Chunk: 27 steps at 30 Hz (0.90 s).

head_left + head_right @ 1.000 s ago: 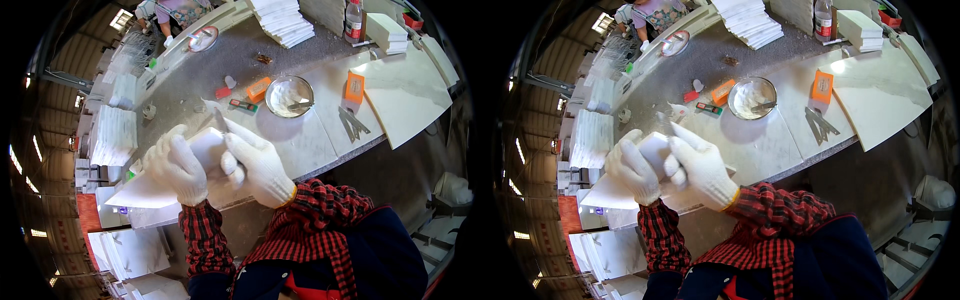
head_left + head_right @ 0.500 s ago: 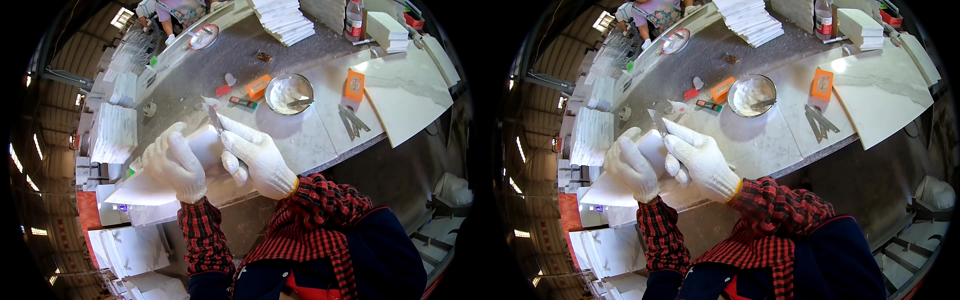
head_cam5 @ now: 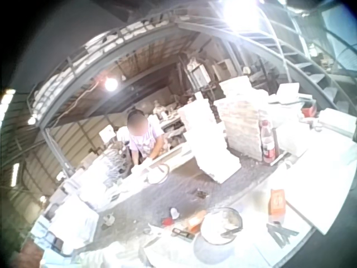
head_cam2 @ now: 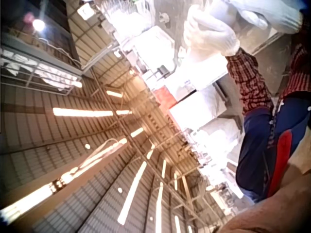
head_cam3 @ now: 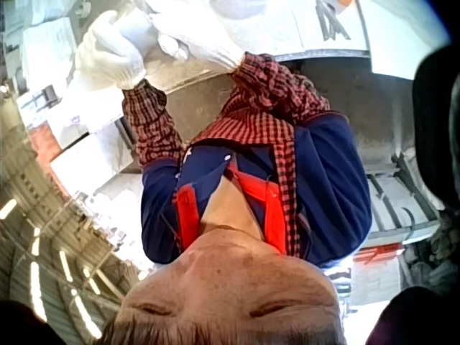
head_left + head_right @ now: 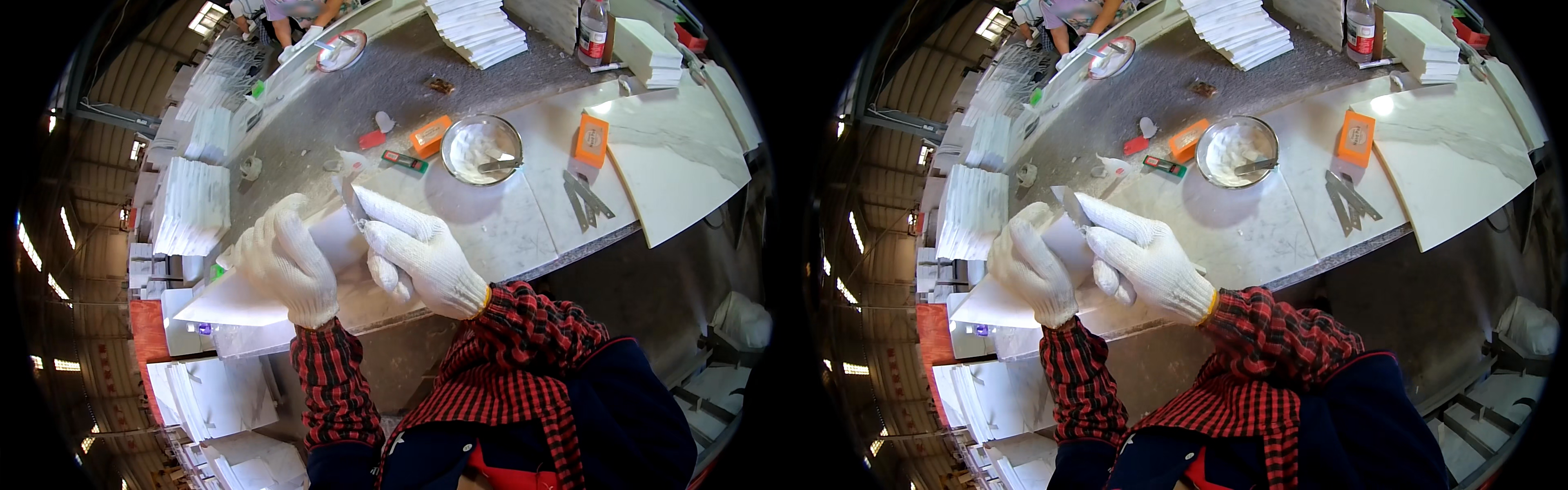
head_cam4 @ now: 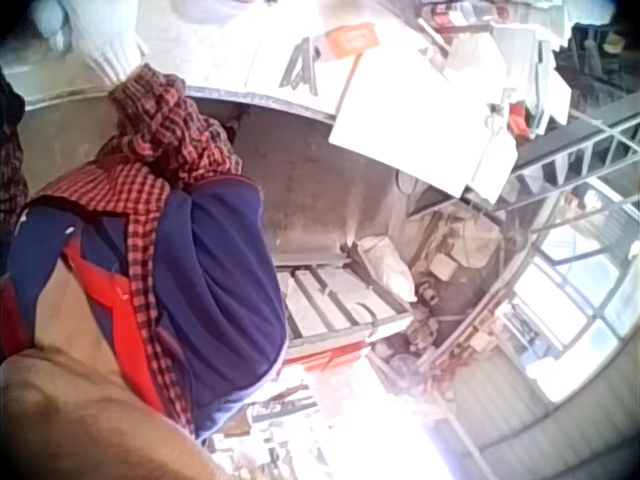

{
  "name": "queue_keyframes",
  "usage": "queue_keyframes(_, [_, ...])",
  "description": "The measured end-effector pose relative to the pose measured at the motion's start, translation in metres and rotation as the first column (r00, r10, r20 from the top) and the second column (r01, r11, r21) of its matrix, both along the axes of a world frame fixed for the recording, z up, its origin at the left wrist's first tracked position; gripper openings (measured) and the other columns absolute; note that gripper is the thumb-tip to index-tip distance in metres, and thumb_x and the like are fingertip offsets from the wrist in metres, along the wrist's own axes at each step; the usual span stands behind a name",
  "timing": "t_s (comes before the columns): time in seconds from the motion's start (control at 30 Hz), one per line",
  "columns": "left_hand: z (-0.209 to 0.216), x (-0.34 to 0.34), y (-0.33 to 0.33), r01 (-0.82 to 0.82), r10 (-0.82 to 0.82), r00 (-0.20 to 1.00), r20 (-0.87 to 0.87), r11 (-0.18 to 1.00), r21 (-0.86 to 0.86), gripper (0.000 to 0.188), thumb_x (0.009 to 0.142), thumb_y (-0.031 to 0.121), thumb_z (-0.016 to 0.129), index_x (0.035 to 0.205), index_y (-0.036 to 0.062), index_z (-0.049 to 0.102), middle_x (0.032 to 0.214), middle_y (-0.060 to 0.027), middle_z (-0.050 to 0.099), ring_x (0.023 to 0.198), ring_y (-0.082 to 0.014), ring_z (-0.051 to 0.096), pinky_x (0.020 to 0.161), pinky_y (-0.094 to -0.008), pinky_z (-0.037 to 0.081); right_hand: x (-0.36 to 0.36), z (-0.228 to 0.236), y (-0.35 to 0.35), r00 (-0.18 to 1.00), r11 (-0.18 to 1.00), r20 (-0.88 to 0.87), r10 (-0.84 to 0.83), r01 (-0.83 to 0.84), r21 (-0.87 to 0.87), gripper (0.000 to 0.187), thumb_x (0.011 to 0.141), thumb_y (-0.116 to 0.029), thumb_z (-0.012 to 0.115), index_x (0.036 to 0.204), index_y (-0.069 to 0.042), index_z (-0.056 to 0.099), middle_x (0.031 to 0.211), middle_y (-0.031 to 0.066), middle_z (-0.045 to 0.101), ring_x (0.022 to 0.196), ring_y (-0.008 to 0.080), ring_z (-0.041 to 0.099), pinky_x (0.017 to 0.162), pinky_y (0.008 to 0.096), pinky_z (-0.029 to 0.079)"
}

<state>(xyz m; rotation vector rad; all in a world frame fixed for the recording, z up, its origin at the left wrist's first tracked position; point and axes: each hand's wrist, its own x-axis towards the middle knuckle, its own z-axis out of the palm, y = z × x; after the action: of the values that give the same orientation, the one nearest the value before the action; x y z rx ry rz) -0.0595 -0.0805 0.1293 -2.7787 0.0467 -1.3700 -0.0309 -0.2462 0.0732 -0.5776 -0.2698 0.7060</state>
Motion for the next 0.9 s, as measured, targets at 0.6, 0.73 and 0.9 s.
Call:
queue_keyframes(0.6, [-0.002, 0.001, 0.001, -0.019, 0.019, 1.0, 0.021, 1.0, 0.018, 0.039, 0.108, 0.027, 0.046, 0.093, 0.0069, 0.075, 0.085, -0.0108, 0.075, 0.077, -0.0318, 0.068, 0.075, -0.0433, 0.047, -0.009, 0.0, 0.002, 0.98, 0.995, -0.181, -0.086, 0.094, 0.033, 0.05, 0.108, -0.023, 0.056, 0.154, -0.003, 0.048, 0.074, 0.0031, 0.066, 0.055, 0.0071, 0.056, 0.05, 0.0221, 0.045])
queue_keyframes(0.73, [-0.003, -0.001, -0.001, -0.051, 0.051, 0.999, -0.007, 0.999, 0.019, 0.038, 0.107, 0.027, 0.046, 0.094, 0.0059, 0.076, 0.086, -0.011, 0.076, 0.077, -0.0314, 0.069, 0.076, -0.0428, 0.048, -0.01, 0.021, 0.007, 0.975, 0.987, -0.21, -0.078, 0.105, 0.122, 0.051, 0.108, -0.022, 0.056, 0.154, -0.003, 0.047, 0.074, 0.0025, 0.065, 0.055, 0.007, 0.054, 0.051, 0.0225, 0.045])
queue_keyframes(0.9, [0.0, -0.002, -0.001, -0.021, 0.021, 1.0, 0.0, 1.0, 0.005, 0.039, 0.107, 0.027, 0.046, 0.094, 0.0059, 0.076, 0.087, -0.011, 0.076, 0.079, -0.0312, 0.069, 0.077, -0.0425, 0.048, -0.008, 0.007, 0.0, 0.982, 0.996, -0.174, -0.068, 0.076, 0.042, 0.05, 0.108, -0.021, 0.054, 0.155, -0.007, 0.048, 0.073, 0.0006, 0.064, 0.056, 0.0071, 0.054, 0.052, 0.0224, 0.044])
